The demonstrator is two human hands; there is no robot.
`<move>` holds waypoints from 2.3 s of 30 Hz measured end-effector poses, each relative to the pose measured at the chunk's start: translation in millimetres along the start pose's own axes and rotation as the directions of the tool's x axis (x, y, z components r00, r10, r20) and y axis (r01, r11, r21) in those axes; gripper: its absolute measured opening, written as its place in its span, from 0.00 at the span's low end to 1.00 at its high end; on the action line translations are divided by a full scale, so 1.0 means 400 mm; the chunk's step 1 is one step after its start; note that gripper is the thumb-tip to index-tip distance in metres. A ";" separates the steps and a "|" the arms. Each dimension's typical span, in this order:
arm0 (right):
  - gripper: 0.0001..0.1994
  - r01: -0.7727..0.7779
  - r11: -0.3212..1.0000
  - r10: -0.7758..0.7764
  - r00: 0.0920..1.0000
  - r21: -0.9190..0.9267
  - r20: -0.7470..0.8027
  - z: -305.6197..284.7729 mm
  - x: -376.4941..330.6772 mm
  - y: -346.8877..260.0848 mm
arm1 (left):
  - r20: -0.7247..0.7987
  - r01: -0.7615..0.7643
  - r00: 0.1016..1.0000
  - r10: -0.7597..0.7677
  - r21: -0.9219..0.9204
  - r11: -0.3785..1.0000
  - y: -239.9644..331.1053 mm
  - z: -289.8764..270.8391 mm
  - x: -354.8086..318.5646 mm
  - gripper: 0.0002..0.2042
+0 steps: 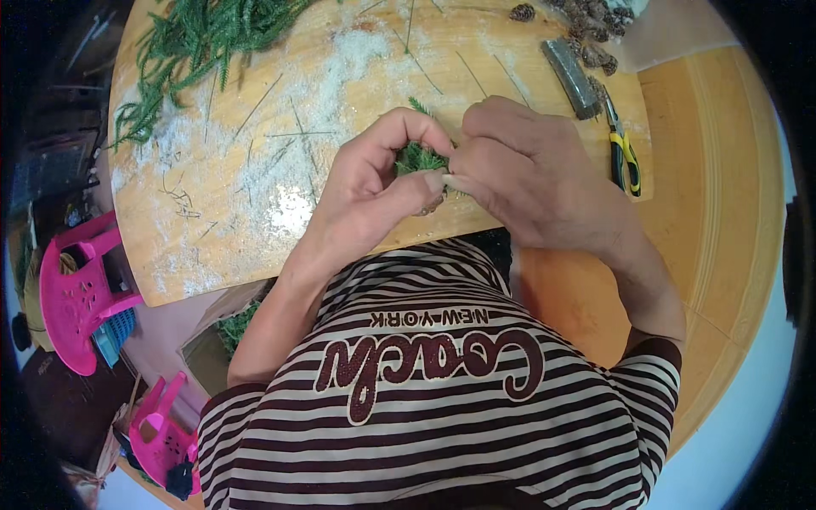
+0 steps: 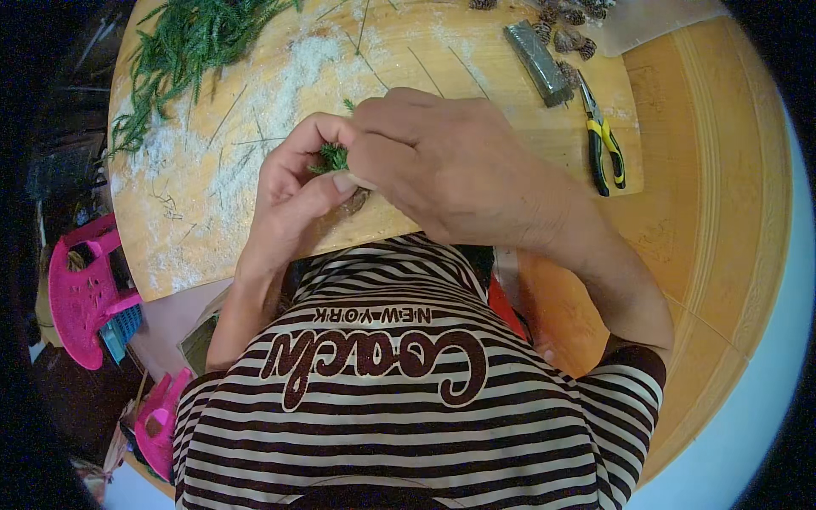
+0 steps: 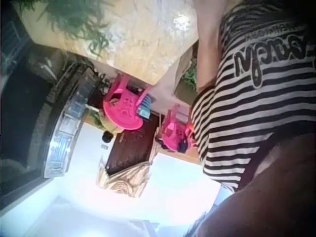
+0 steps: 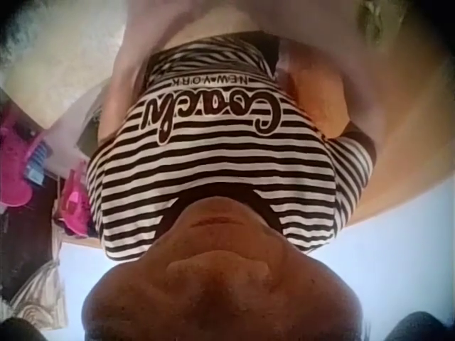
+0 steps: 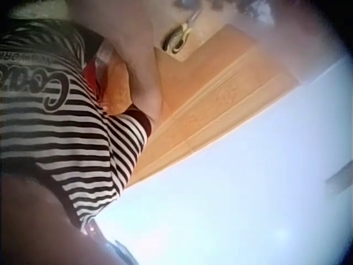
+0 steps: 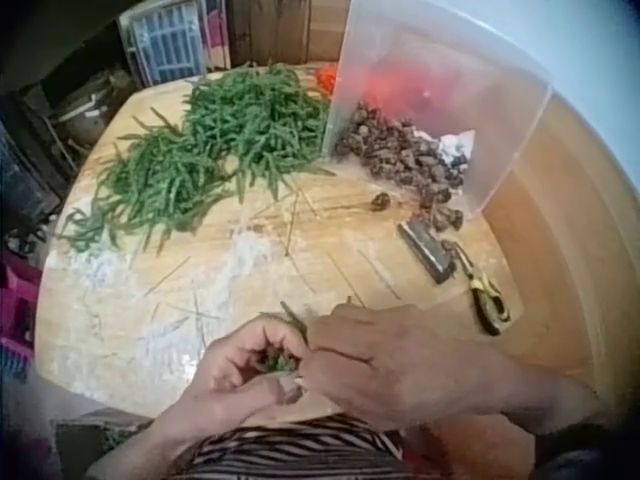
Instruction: Assembling decorative artificial plant pieces by wiring small pinecones to plastic greenery stems using pliers.
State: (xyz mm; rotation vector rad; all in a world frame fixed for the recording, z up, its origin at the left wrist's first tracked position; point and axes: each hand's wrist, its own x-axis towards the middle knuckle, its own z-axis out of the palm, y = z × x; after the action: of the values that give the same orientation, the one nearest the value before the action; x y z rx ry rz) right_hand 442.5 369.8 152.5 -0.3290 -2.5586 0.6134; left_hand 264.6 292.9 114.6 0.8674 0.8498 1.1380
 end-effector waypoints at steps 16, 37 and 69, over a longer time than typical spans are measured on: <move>0.07 -0.527 0.757 0.529 0.841 0.387 0.112 -0.016 -0.040 -0.019 | -0.025 -0.275 0.939 0.342 0.539 0.796 -0.021 -0.007 0.003 0.13; 0.14 0.085 0.977 -0.050 0.983 -0.196 0.177 -0.062 0.008 -0.017 | 0.107 0.061 0.993 -0.045 -0.148 0.987 0.001 -0.034 0.001 0.12; 0.07 -0.172 0.985 0.171 0.969 0.010 -0.179 -0.050 -0.030 -0.007 | -0.121 -0.008 0.993 -0.003 -0.091 0.996 0.016 0.012 0.022 0.06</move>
State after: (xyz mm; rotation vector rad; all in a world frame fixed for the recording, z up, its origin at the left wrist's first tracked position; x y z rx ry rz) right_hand 462.4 370.6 164.6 -0.5859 -2.3755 0.6088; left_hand 268.2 302.2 121.5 0.7301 0.8888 1.2317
